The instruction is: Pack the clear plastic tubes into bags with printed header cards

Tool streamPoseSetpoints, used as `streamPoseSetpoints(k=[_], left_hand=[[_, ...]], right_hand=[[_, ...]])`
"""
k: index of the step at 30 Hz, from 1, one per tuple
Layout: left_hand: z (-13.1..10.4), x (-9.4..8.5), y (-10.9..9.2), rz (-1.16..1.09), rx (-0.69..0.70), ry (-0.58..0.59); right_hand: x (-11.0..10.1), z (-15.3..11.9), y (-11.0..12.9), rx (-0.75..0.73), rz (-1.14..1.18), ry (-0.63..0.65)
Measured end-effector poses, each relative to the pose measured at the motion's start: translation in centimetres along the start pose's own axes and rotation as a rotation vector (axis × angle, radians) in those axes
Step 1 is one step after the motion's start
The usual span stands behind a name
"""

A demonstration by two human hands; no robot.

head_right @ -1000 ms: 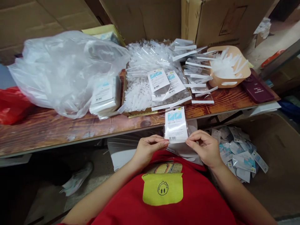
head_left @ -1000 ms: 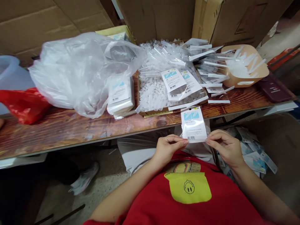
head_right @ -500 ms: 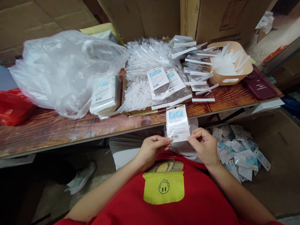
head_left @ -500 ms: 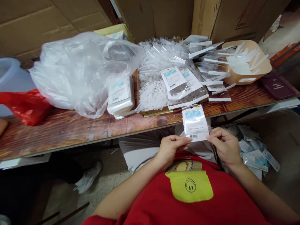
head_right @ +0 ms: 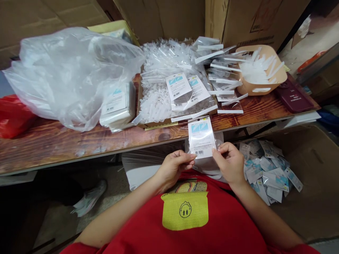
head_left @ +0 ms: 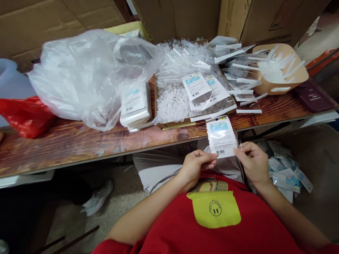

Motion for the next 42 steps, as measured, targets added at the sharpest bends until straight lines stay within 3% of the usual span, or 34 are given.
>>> streamPoseSetpoints(k=[3, 6, 9, 11, 15, 21, 28, 31, 33, 35, 39, 40, 42], left_hand=[[0.0, 0.2, 0.0, -0.012, -0.01, 0.004], [-0.1, 0.5, 0.1, -0.019, -0.016, 0.013], [-0.1, 0.7, 0.2, -0.022, -0.02, 0.028], [-0.2, 0.8, 0.2, -0.023, -0.02, 0.037], [-0.2, 0.9, 0.1, -0.029, -0.019, 0.042], [-0.4, 1.2, 0.1, -0.049, -0.032, 0.059], [-0.8, 1.6, -0.3, -0.039, -0.027, 0.112], [-1.4, 1.9, -0.8, 0.021, 0.037, 0.188], [-2.4, 2.3, -1.7, 0.137, 0.145, 0.251], [-4.0, 2.6, -3.5, 0.348, 0.39, 0.235], [-9.2, 4.6, -8.1, 0.884, 1.191, -0.019], [-10.1, 5.3, -8.8, 0.994, 1.292, -0.049], [-10.8, 6.6, -9.7, 1.171, 1.319, -0.006]], right_hand=[[-0.3, 0.1, 0.6, -0.089, -0.034, -0.041], [-1.0, 0.1, 2.8, -0.405, -0.286, -0.047], [-0.5, -1.0, 5.2, -0.837, -0.608, 0.125], [0.1, -1.7, 5.4, -0.957, -0.689, 0.264], [0.9, -1.7, 3.8, -0.903, -0.762, 0.396], [1.0, -0.5, 3.3, -0.999, -0.728, 0.373], [1.0, 1.1, 2.8, -0.811, -0.708, 0.47], [1.0, 1.6, 3.3, -0.786, -0.709, 0.52], [0.6, 1.9, 4.2, -0.81, -0.724, 0.506], [0.0, 2.2, 5.7, -0.867, -0.736, 0.44], [-1.6, 3.0, 9.0, -0.865, -0.58, 0.299], [-1.9, 3.2, 9.6, -0.816, -0.492, 0.299], [-2.3, 3.7, 10.3, -0.669, -0.301, 0.345]])
Point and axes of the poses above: each hand's wrist, its own z-axis towards the middle knuckle, its own x-axis out of the palm, y = z × x, the point moved 5 cm from there along z, towards the middle knuckle, and after that the axes turned 13 degrees about -x, right-handed, at the moved point
